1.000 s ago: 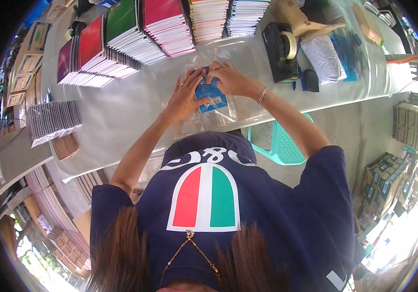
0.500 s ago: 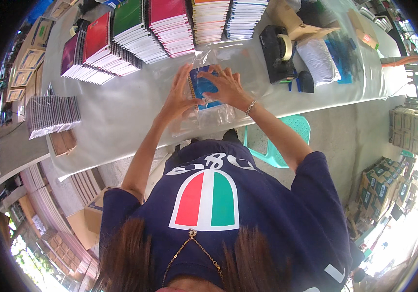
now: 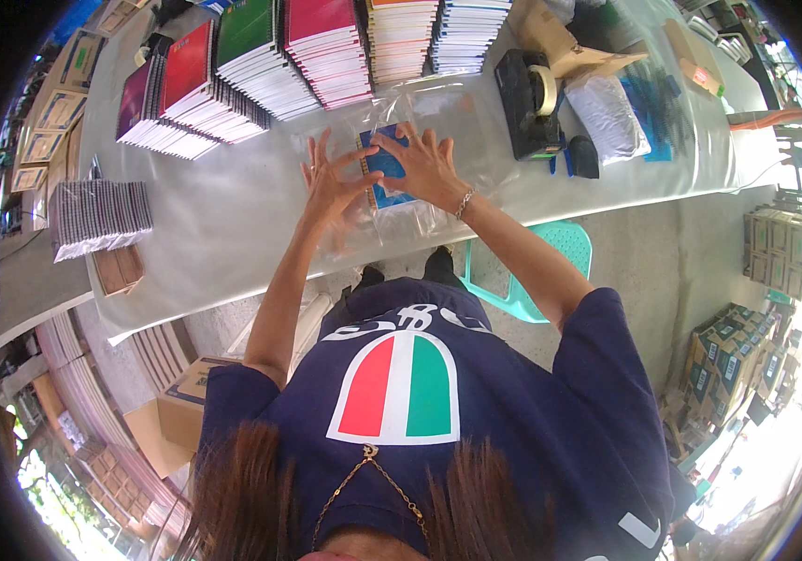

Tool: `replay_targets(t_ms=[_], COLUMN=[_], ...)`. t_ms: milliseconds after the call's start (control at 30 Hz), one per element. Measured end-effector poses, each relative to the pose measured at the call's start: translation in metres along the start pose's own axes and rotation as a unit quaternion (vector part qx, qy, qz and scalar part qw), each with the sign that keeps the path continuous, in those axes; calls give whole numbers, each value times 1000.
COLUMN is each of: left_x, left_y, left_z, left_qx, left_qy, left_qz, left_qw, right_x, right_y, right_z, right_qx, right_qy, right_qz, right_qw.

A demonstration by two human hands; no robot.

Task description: The person selects colorful spiral-bound notebooks from stacks on a table, places them into clear plastic sleeves, and seals them with tape. The person repeats this process for multiple notebooks, stacking the finished packages on the table.

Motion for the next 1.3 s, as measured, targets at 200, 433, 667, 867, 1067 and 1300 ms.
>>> replay_targets(t_ms=[200, 433, 667, 867, 1067, 1300], left_x=[-4, -2, 2, 5, 3, 1], left_y=[1, -2, -4, -4, -1, -1], left_z=[-4, -5, -3, -4, -5, -8], left_qx=[-1, 0, -1, -10, -7, -7], left_qy=[-3, 1, 3, -2, 13, 16], left_qz=[-4, -18, -15, -17, -21, -22], left_qw=[1000, 1000, 1000, 1000, 1000, 1000], right_x=[-20, -251, -281, -292, -266, -239], right_y=[14, 60, 37, 24, 17, 12], right_z=[-15, -124, -120, -119, -125, -159], right_qx=[-121, -320, -111, -117, -195, -203], right_qy=[-36, -334, -361, -363, -293, -297], right_qz=[62, 65, 482, 540, 657, 670], right_qw=[990, 884, 790, 750, 667, 650])
Point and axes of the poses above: each hand's wrist, its own z-axis towards the middle knuckle, its own y-axis out of the back of the hand, x = y × z, the point moved 9 cm from there along z, towards the middle knuckle, and after that the axes turned 6 degrees about -z, right-handed, at the moved point
